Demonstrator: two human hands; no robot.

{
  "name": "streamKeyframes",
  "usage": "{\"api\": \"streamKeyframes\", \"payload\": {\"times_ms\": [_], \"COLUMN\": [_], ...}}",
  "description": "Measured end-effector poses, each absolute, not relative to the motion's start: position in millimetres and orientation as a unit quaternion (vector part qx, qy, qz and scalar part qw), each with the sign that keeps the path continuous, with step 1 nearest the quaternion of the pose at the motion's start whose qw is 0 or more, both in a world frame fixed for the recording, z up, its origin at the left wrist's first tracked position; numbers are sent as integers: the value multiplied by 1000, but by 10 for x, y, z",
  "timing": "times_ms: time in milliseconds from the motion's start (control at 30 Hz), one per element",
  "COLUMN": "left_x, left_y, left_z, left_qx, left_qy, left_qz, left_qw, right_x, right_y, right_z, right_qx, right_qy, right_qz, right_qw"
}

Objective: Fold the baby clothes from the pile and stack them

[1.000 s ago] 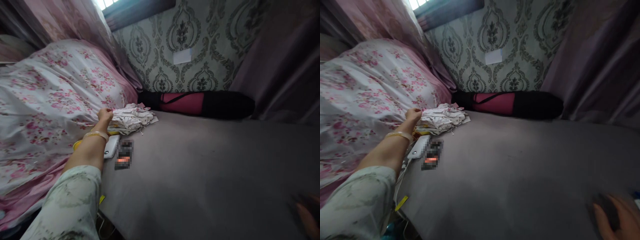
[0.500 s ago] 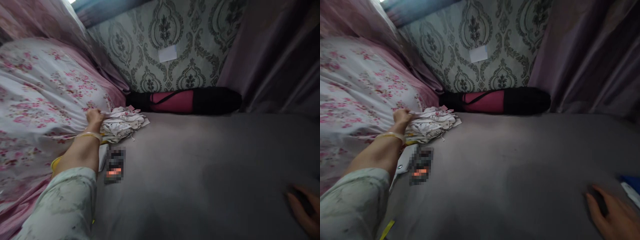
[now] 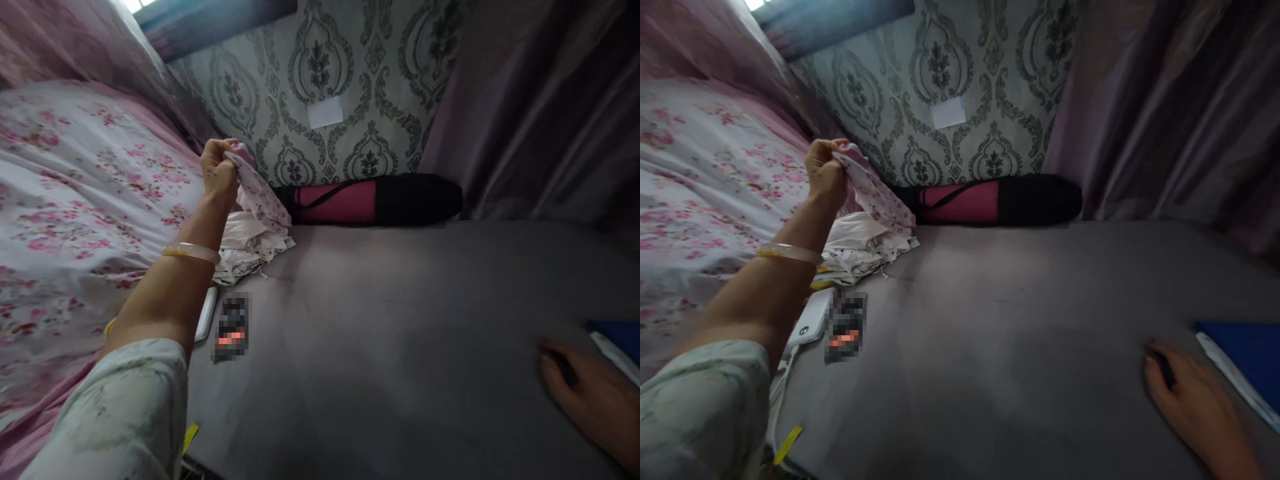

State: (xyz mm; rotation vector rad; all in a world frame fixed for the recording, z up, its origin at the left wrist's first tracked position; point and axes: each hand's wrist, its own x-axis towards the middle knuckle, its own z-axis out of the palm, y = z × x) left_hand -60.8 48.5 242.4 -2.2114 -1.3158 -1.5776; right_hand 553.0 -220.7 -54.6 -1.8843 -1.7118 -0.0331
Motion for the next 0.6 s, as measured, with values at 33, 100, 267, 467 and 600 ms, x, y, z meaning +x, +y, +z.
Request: {"api": "streamKeyframes", "payload": {"times_ms": [33,100,267,467,600], "left_x": [-484,-229,324,855,1227], "left_y": [421,243,-285,-812,-1216], "left_z": [2522,2703,2909,2762,2569], "left_qx": [-691,-648,-648,-643,-584], "left_qy": [-414,-369,-280,-150,-95], "left_qz": [-593,-659,-662,-642,-627], "left_qw": [0,-105,-252,-390,-507], "right_x": [5478,5394,5345,5031,4401], "right_y": [-2209,-2211,-2203,-2157,-2133], "right_z": [-494,-412,-374,-1,667], "right_qx": [-703,-693,-692,-684,-581], "right_qy": [-645,-646,-641,-638,-649], "right_qz": [-18,-27,-20,84,199], "right_qw": [300,318,332,344,449]}}
